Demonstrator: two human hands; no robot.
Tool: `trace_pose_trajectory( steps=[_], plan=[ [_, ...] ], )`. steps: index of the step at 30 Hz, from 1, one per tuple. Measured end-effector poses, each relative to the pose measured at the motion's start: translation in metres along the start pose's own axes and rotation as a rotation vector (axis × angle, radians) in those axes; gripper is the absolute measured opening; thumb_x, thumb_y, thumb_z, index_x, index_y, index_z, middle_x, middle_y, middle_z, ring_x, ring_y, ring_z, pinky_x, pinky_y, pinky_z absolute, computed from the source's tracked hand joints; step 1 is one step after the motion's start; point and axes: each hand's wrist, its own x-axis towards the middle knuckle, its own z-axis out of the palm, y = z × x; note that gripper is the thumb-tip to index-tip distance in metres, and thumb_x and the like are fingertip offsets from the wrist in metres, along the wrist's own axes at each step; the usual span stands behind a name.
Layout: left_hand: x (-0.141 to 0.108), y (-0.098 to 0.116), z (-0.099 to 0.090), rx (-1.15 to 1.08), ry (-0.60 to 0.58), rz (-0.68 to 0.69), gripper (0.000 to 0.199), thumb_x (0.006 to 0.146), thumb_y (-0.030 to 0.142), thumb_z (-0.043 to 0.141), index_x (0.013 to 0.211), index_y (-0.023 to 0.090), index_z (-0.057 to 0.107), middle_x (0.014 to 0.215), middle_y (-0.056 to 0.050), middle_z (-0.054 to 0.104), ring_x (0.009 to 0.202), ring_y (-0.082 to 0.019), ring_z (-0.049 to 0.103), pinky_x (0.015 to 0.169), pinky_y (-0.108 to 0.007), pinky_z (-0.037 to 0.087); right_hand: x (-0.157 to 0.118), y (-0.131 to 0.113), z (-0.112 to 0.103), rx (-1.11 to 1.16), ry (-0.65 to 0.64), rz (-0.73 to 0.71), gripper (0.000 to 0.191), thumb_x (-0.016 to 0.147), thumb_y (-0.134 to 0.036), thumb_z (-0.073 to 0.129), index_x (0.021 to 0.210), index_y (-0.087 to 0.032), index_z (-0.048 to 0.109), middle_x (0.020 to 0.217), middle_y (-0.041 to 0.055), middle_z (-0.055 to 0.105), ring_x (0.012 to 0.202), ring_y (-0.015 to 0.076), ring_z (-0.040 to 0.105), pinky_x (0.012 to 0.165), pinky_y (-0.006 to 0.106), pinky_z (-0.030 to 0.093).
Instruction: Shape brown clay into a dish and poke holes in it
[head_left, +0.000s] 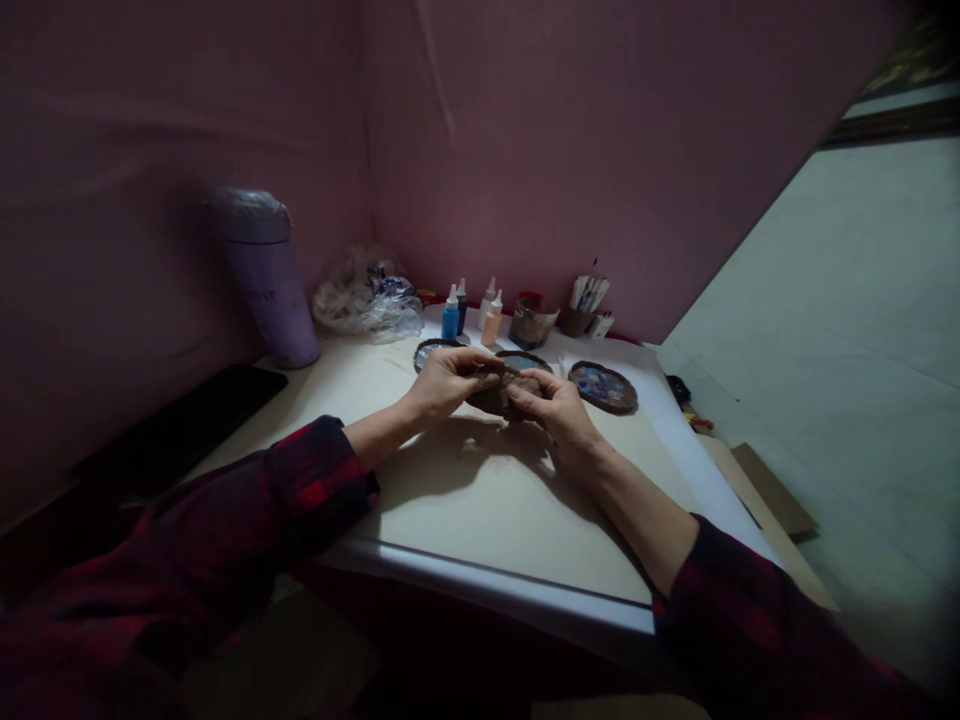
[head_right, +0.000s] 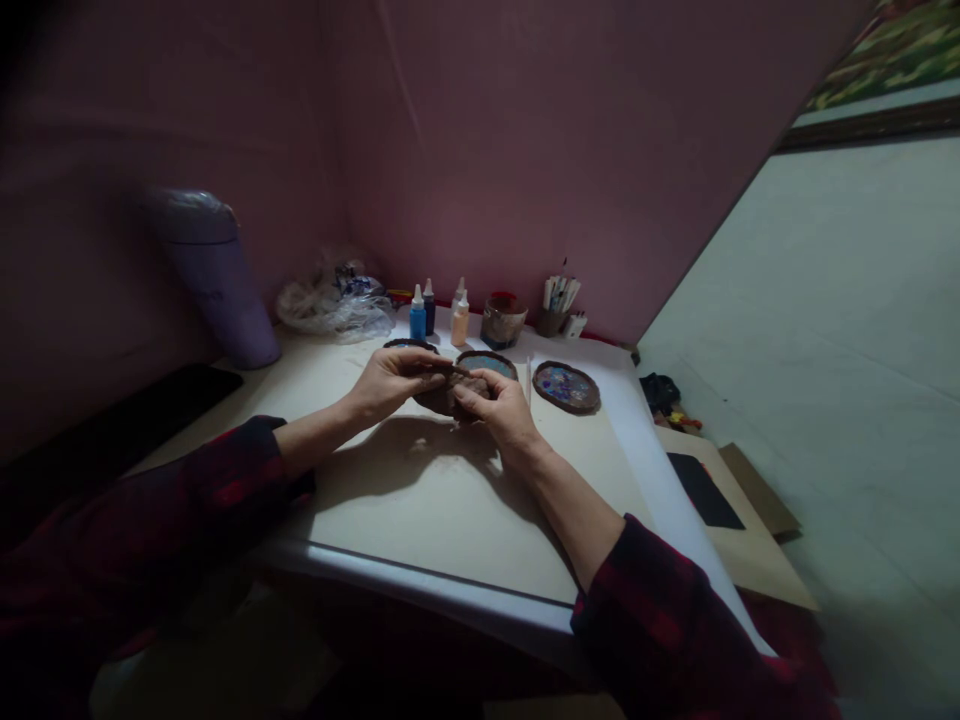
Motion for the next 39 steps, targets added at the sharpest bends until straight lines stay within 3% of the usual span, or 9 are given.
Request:
trace_pose_trajectory(
  steps=[13, 22, 28, 39],
  plan=[
    [0.0, -0.008, 0.0, -0.028, 0.005, 0.018, 0.016, 0.062, 0.024, 0.079, 0.075, 0.013, 0.076, 0.072, -0.003, 0.07, 0.065, -0.012, 0.061, 0.063, -0.023, 0.048, -0.001, -0.001, 0.002, -0.006, -0.015, -0.008, 0.046, 0.054, -0.041, 0.086, 0.088, -0.019, 0.065, 0.068, -0.0019, 0.064, 0.057, 0.0148, 0.058, 0.053, 0.028, 0.05],
    [-0.003, 0.001, 0.001, 0.014, 0.008, 0.011, 0.02, 0.064, 0.027, 0.079, 0.077, 0.013, 0.076, 0.074, -0.004, 0.071, 0.068, -0.013, 0.062, 0.066, -0.024, 0.049, 0.0, 0.0, 0.001, -0.014, -0.014, -0.016, 0.047, 0.055, -0.042, 0.085, 0.091, -0.019, 0.064, 0.067, -0.0015, 0.064, 0.055, 0.0154, 0.058, 0.051, 0.029, 0.05],
    [-0.003, 0.001, 0.001, 0.026, -0.021, -0.004, 0.043, 0.064, 0.037, 0.081, 0.1, 0.013, 0.076, 0.092, -0.009, 0.074, 0.08, -0.017, 0.066, 0.073, -0.028, 0.052, -0.001, -0.001, 0.0, -0.049, 0.008, -0.043, 0.048, 0.057, -0.042, 0.084, 0.094, -0.019, 0.065, 0.071, -0.0011, 0.065, 0.059, 0.0153, 0.058, 0.054, 0.029, 0.049],
    [-0.001, -0.005, -0.001, 0.046, -0.068, -0.019, 0.028, 0.066, 0.032, 0.078, 0.088, 0.015, 0.079, 0.083, -0.007, 0.073, 0.072, -0.016, 0.064, 0.068, -0.026, 0.051, 0.0, 0.001, -0.001, -0.134, -0.024, -0.078, 0.042, 0.06, -0.041, 0.082, 0.091, -0.019, 0.066, 0.07, -0.0019, 0.062, 0.062, 0.0149, 0.056, 0.058, 0.028, 0.048]
  ],
)
